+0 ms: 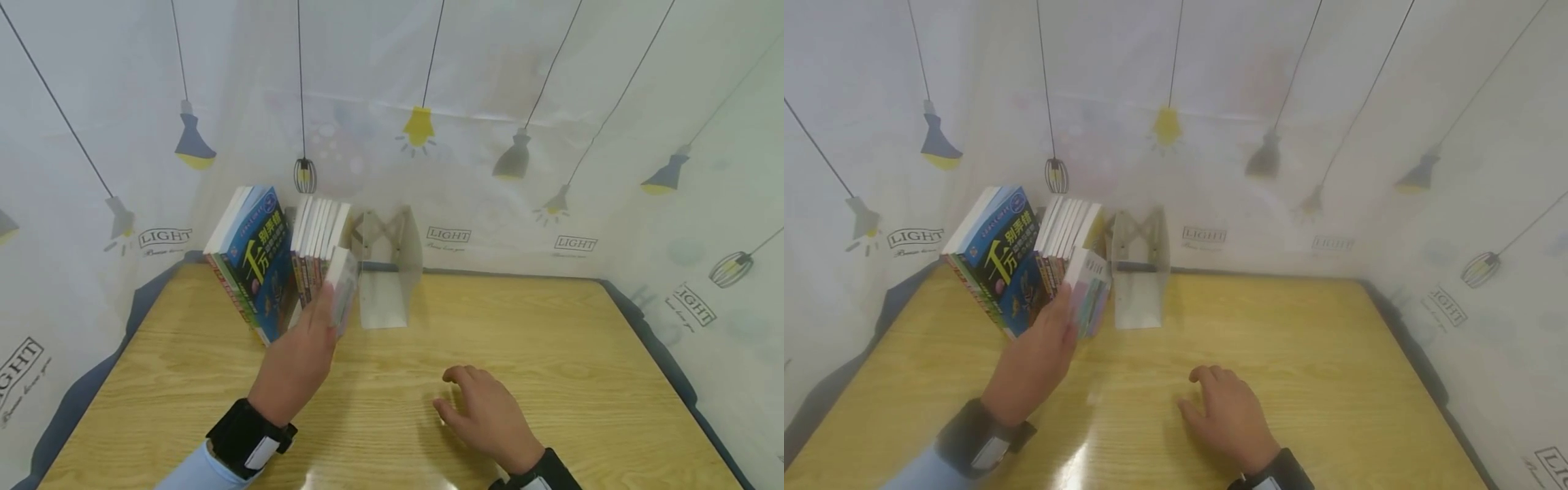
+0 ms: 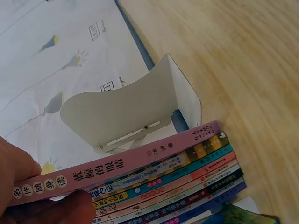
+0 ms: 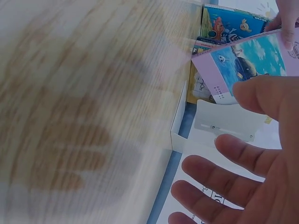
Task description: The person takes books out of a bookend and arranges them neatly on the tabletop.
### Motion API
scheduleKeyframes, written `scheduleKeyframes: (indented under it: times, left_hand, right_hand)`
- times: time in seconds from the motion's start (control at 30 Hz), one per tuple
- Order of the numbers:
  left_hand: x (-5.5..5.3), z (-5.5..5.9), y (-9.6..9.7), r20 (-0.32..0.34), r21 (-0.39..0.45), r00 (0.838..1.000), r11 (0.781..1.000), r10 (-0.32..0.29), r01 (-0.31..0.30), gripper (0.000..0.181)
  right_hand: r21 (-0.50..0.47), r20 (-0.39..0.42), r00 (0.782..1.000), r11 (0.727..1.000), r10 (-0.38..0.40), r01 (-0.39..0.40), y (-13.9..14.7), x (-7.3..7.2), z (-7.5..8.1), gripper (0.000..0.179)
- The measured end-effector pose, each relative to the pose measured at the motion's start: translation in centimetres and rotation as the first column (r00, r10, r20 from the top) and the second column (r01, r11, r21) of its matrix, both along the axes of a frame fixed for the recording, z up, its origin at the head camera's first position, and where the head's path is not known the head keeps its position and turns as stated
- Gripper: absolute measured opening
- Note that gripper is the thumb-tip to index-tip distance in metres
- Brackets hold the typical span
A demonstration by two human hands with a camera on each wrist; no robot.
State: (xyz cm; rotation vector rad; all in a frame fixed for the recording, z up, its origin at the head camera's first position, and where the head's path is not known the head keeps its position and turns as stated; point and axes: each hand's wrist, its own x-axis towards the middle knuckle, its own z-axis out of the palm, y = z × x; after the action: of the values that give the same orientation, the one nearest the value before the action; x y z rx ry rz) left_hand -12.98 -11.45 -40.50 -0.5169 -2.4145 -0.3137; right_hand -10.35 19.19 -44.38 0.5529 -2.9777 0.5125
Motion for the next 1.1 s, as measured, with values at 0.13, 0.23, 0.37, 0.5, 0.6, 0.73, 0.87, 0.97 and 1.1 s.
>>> scheduleKeyframes:
  times: [0.13,0.23,0.37,0.5,0.6,0.73,0.87,0.97,1.1]
  left_hand:
    - [0.3,-0.4,-0.2,-0.009,0.034,1.0,0.999,-0.017,0.017,0.082]
    - [0.2,-1.1,-0.6,-0.027,0.09,0.998,0.994,-0.054,0.056,0.082]
    - [-0.1,-2.1,-1.5,-0.046,0.2,0.995,0.975,-0.088,0.095,0.081]
    - [0.3,-2.3,-2.4,-0.069,0.258,0.995,0.962,-0.077,0.092,0.079]
    - [1.1,-1.7,-2.9,-0.095,0.257,0.991,0.96,-0.091,0.113,0.077]
    - [2.6,-0.3,-3.5,-0.115,0.231,0.984,0.959,-0.138,0.161,0.075]
    - [4.1,1.1,-3.6,-0.092,0.232,0.977,0.951,-0.19,0.207,0.075]
    - [5.2,2.0,-3.5,-0.051,0.256,0.966,0.932,-0.252,0.256,0.062]
    - [6.2,2.8,-2.9,-0.007,0.291,0.936,0.895,-0.351,0.338,0.049]
  right_hand:
    - [-0.002,-0.001,1.0,1.0,0.003,-0.003,0.0,0.0,-0.1,0.035]
    - [-0.003,0.002,1.0,1.0,0.002,-0.002,0.1,0.0,0.0,0.034]
    - [-0.001,0.005,1.0,1.0,-0.003,0.003,0.1,0.0,0.0,0.033]
    - [0.004,0.004,1.0,1.0,-0.007,0.007,0.2,0.0,0.0,0.033]
    - [0.009,-0.001,1.0,1.0,-0.01,0.01,0.3,0.0,-0.1,0.033]
    - [0.005,-0.007,1.0,1.0,-0.012,0.012,0.3,0.0,-0.2,0.033]
    - [-0.011,-0.011,1.0,1.0,-0.01,0.01,0.3,0.1,-0.1,0.034]
    - [-0.039,-0.016,1.0,0.999,-0.005,0.005,0.3,0.2,0.0,0.036]
    - [-0.116,-0.019,1.0,0.993,0.022,-0.025,0.3,0.2,0.3,0.045]
